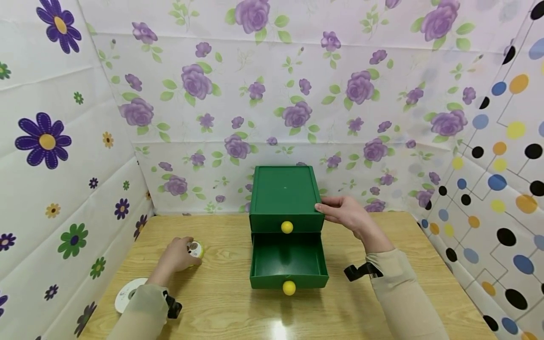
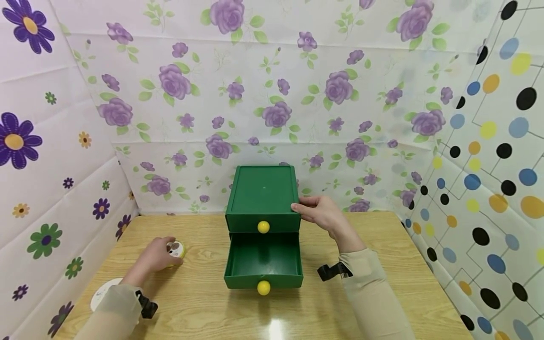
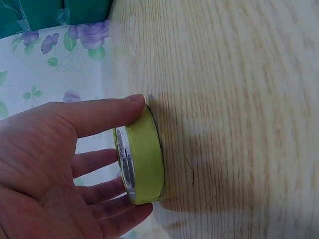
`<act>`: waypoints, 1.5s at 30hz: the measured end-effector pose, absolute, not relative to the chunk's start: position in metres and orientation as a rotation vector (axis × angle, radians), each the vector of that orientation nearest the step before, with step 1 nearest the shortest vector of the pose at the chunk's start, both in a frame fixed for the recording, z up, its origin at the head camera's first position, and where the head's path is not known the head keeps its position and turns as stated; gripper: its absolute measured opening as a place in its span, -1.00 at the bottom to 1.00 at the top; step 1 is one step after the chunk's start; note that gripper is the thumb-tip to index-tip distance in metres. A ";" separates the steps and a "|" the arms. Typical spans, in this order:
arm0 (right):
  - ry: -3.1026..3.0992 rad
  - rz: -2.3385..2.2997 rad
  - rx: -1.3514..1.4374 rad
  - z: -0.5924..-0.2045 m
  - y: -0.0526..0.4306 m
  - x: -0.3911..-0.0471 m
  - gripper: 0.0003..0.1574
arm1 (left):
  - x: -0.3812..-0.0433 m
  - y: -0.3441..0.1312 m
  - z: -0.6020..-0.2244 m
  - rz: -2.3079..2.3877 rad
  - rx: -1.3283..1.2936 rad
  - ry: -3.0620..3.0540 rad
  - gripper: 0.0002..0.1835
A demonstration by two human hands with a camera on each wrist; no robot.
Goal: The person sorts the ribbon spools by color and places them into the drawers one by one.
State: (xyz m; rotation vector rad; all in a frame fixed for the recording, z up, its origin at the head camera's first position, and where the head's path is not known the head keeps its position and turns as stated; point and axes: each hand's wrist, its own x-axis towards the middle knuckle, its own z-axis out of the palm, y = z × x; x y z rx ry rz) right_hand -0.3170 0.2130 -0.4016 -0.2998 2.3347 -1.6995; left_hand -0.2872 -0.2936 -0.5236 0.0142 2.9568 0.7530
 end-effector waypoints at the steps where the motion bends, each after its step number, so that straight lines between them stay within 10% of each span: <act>1: 2.336 -1.696 -0.310 -0.402 0.213 -0.317 -0.15 | -0.287 -0.294 -0.523 0.750 0.016 2.959 -0.10; 45: 2.267 -1.767 -0.310 -0.403 0.212 -0.316 -0.16 | -0.276 -0.291 -0.517 0.946 0.083 2.969 -0.07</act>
